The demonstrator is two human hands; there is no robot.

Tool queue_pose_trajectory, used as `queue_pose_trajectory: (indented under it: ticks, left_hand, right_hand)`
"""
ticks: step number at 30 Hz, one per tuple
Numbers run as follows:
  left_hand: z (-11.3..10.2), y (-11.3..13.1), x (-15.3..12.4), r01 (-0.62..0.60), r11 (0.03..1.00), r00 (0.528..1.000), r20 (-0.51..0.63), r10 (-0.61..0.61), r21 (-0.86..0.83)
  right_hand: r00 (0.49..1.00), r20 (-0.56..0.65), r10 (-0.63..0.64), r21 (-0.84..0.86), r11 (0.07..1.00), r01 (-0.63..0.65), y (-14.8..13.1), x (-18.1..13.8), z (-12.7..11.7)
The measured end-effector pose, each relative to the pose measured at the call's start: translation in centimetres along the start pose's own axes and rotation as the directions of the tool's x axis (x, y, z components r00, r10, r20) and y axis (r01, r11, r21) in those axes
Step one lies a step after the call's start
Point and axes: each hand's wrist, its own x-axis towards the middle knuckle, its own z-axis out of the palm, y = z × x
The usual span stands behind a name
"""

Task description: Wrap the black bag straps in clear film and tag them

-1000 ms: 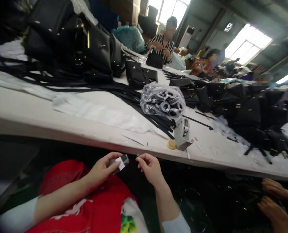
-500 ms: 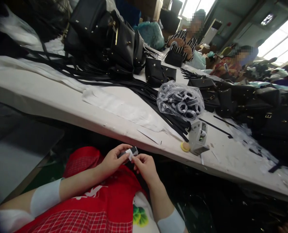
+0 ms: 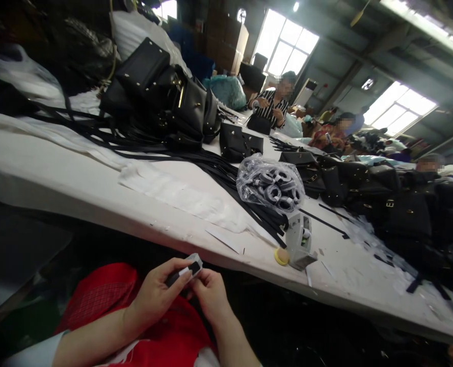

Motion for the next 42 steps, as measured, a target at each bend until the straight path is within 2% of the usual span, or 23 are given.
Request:
queue_pose_trajectory:
  ticks: [3, 6, 9, 12, 15, 17, 20, 21, 23, 27, 30, 33, 38, 42]
  left_hand:
    - [-0.3, 0.2, 0.0, -0.212, 0.971, 0.977, -0.003, 0.214, 0.112]
    - [-0.3, 0.3, 0.0, -0.401, 0.894, 0.912, -0.004, 0.41, 0.201]
    - [-0.2, 0.2, 0.2, -0.463, 0.844, 0.873, -0.025, 0.487, 0.27]
    - [-0.2, -0.2, 0.8, -0.434, 0.857, 0.884, -0.054, 0.465, 0.277]
    - [-0.3, -1.1, 1.3, -0.444, 0.848, 0.879, -0.044, 0.475, 0.29]
    - [-0.1, -1.7, 1.5, -0.485, 0.81, 0.852, -0.03, 0.523, 0.33]
    - [0.2, -2.4, 1.4, -0.575, 0.71, 0.782, 0.017, 0.623, 0.407]
    - [0.3, -2.4, 1.4, -0.587, 0.691, 0.772, 0.034, 0.635, 0.42]
    - [0.3, -2.0, 1.5, -0.584, 0.701, 0.786, 0.069, 0.615, 0.409]
    - [0.2, -0.7, 2.3, -0.479, 0.808, 0.875, 0.114, 0.471, 0.342]
    - [0.1, -0.1, 2.9, -0.401, 0.85, 0.912, 0.061, 0.406, 0.341]
    - [0.2, 0.0, 3.1, -0.379, 0.866, 0.921, 0.041, 0.388, 0.327]
    - [0.1, 0.3, 2.7, -0.338, 0.87, 0.931, -0.004, 0.364, 0.358]
    - [0.0, 0.7, 2.4, -0.363, 0.84, 0.909, -0.044, 0.414, 0.403]
  right_hand:
    - [0.997, -0.058, -0.059, 0.029, 0.998, 0.06, 0.5, 0.9, 0.8]
    - [0.987, -0.13, -0.099, 0.05, 0.993, 0.106, 0.6, 1.5, 1.4]
    - [0.983, -0.158, -0.093, 0.162, 0.98, 0.118, 0.2, 1.6, 1.9]
    - [0.997, -0.05, -0.065, 0.441, 0.894, 0.081, -0.2, 1.2, 2.2]
    - [0.99, 0.075, -0.119, 0.643, 0.765, 0.043, -0.4, 0.9, 2.1]
    - [0.983, 0.105, -0.152, 0.667, 0.743, 0.044, -0.5, 0.9, 2.1]
    - [0.971, 0.183, -0.155, 0.603, 0.797, 0.014, -0.6, 1.3, 1.7]
    - [0.966, 0.207, -0.155, 0.579, 0.815, 0.007, -0.7, 1.5, 1.5]
    - [0.966, 0.2, -0.161, 0.552, 0.833, 0.024, -0.7, 1.8, 0.9]
    - [0.985, 0.071, -0.156, 0.513, 0.853, 0.098, -1.3, 2.2, -0.8]
    - [0.976, 0.109, -0.188, 0.443, 0.888, 0.122, -2.1, 2.1, -1.8]
    - [0.968, 0.144, -0.207, 0.441, 0.889, 0.124, -2.5, 1.8, -1.9]
    - [0.976, 0.097, -0.196, 0.521, 0.845, 0.118, -1.6, 1.2, -1.3]
    - [0.977, 0.106, -0.184, 0.555, 0.826, 0.095, -1.3, 1.2, -0.9]
